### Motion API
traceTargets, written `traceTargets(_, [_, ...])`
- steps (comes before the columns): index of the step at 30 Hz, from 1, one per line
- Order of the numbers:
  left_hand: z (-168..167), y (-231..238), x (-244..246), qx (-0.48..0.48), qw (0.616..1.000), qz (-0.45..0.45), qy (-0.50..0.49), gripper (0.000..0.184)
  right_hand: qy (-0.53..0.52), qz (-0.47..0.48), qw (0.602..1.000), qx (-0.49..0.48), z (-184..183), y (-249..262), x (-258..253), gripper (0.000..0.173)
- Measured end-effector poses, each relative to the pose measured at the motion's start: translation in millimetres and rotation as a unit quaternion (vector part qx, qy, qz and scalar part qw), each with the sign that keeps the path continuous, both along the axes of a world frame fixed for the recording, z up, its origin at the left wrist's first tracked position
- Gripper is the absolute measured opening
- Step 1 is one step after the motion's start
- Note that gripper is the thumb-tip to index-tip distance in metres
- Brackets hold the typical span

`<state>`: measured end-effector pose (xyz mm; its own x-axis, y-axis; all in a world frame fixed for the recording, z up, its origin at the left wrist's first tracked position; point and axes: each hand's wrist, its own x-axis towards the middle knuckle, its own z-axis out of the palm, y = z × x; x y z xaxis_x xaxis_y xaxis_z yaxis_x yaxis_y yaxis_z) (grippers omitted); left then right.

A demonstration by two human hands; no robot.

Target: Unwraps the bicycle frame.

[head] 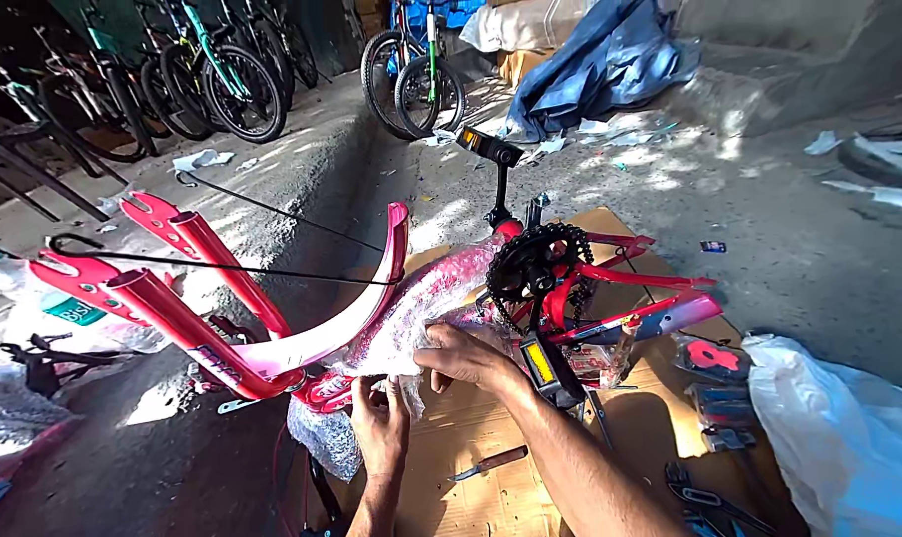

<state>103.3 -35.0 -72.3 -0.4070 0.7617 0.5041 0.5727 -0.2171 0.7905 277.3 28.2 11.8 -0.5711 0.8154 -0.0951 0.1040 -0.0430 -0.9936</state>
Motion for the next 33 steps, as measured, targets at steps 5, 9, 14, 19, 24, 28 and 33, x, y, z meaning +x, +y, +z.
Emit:
traceTargets(5, [3, -1, -10, -0.02, 0.997, -0.053, -0.057, 0.027, -0.008, -0.056, 0.998, -0.02, -1, -17, -8, 0.056])
traceTargets(9, [3, -5, -31, -0.054, 0.989, -0.13, -0.049, 0.026, 0.042, -0.111, 0.993, -0.013, -5, -23, -16, 0.049])
traceTargets(14, [-8, -1, -50, -0.037, 0.972, -0.121, 0.199, 0.035, 0.13, -0.08, 0.985, -0.082, 2, -14, -4, 0.023])
traceTargets(19, [-7, -1, -37, -0.041, 0.971, -0.068, 0.224, 0.037, 0.194, -0.092, 0.972, -0.092, -4, -23, -10, 0.035])
traceTargets(24, [-1, -4, -50, -0.106, 0.964, -0.086, 0.226, 0.046, -0.01, -0.088, 0.995, 0.053, 1, -19, -5, 0.03])
traceTargets(28, [-1, 3, -43, -0.103, 0.974, -0.09, 0.181, 0.04, 0.157, -0.079, 0.982, -0.066, 2, -16, -4, 0.024])
traceTargets(33, [-2, 4, -38, -0.098, 0.976, -0.087, 0.175, 0.039, 0.298, -0.063, 0.931, -0.2, 3, -10, -6, 0.016])
